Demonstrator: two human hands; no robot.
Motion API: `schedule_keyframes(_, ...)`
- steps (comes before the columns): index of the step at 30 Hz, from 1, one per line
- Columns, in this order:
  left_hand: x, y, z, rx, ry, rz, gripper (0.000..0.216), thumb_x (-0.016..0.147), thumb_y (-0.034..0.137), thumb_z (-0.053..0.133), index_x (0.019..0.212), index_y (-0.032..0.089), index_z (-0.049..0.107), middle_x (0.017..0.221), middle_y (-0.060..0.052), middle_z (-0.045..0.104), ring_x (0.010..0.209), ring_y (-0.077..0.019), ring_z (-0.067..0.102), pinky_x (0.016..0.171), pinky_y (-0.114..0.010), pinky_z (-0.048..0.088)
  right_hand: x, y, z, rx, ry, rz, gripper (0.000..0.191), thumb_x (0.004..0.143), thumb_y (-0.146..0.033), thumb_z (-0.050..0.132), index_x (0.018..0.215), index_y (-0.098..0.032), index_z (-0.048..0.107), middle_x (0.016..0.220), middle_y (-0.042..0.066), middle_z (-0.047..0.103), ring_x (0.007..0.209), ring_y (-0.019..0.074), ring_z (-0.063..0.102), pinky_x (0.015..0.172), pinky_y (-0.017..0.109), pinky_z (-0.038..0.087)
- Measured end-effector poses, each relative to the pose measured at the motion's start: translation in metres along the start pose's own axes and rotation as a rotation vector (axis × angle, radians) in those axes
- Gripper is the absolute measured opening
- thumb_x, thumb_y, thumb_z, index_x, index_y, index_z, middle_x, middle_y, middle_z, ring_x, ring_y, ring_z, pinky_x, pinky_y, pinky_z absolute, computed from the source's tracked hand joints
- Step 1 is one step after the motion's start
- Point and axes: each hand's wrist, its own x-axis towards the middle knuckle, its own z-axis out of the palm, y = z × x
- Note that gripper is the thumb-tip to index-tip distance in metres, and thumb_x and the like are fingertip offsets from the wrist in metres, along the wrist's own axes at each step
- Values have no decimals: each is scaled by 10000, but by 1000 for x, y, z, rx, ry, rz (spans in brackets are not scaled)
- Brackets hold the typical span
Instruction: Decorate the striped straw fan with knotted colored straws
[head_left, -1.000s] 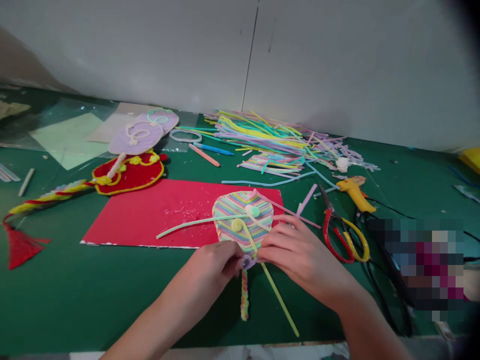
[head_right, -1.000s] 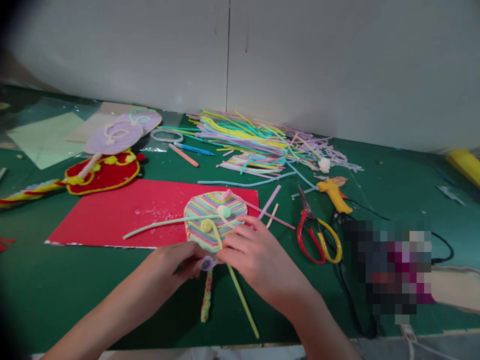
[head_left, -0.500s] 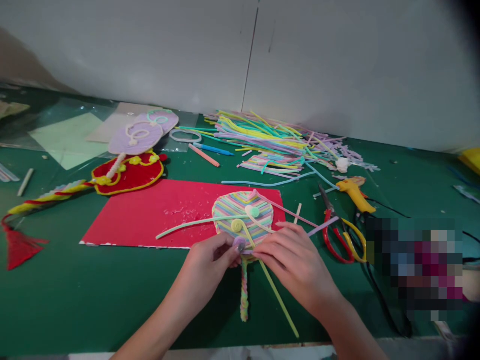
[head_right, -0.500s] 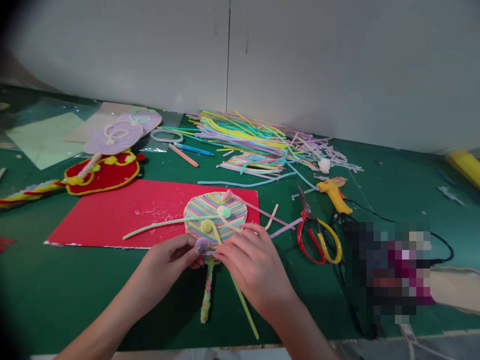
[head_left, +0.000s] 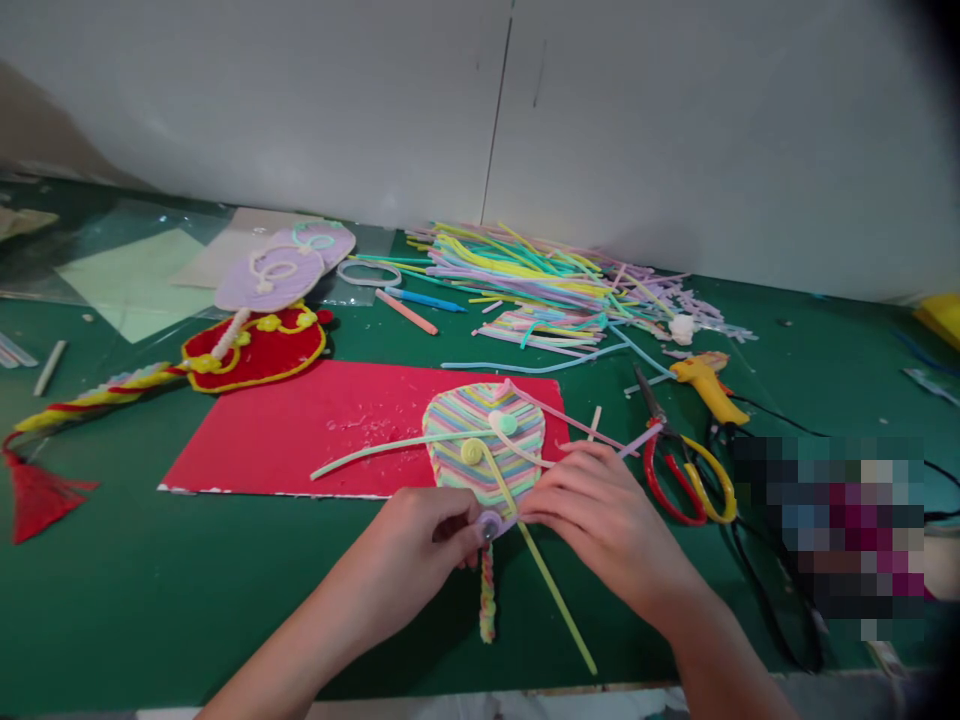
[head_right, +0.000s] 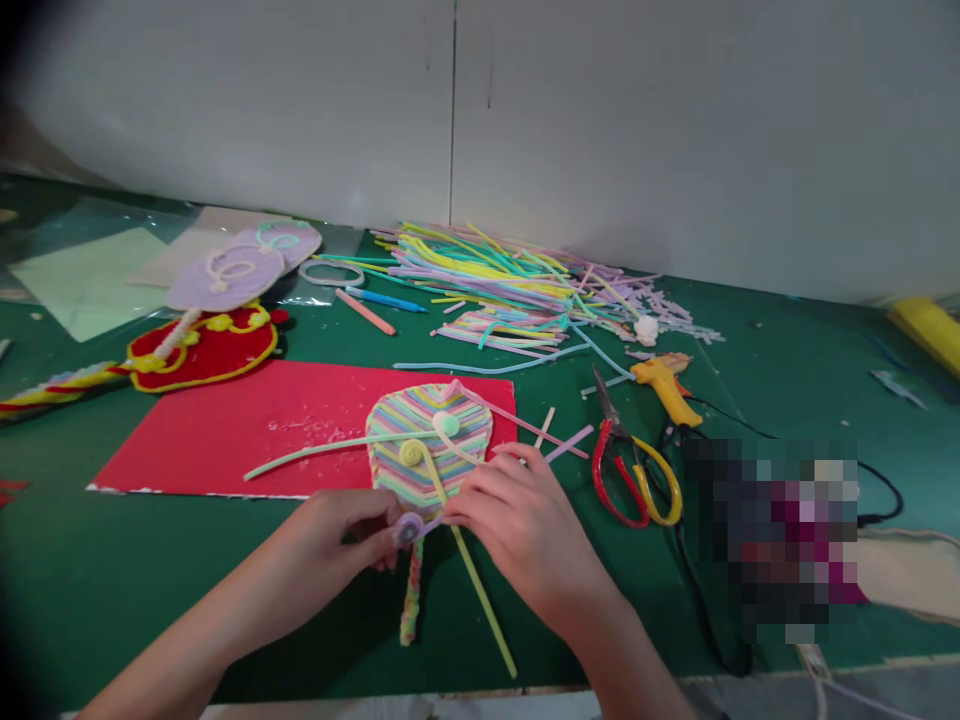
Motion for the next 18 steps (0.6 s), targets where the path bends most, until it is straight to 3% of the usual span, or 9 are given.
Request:
schedule_keyframes(6, 1, -12, -6, -55, 23, -9, 203, 787, 308, 445, 704, 176, 575, 634, 9, 588, 585, -112, 528, 530, -197, 387, -2, -2, 7, 45, 34, 35, 151, 846, -238, 484, 839, -219, 634, 798, 3, 630, 791, 138, 530, 797, 328, 363)
schedule_keyframes(12, 10, -20, -8, -122, 210, -20, 197, 755, 334, 508, 860, 204, 613, 822, -19, 658, 749, -159, 600, 665, -252, 458, 0, -4, 22, -20, 77, 123, 145, 836, -204, 493, 836, -210, 639, 811, 27, 606, 784, 152, 527, 748, 319, 384)
schedule_keyframes(18, 10, -21, -8, -5, 371, 16, 173, 774, 308, 490, 868, 211, 598, 856, -19, 657, 768, -163, 605, 656, -260, 476, 0, -7, 30, -61, 80, 166, 119, 819, -225, 523, 844, -215, 639, 793, 20, 603, 792, 158, 530, 771, 331, 381)
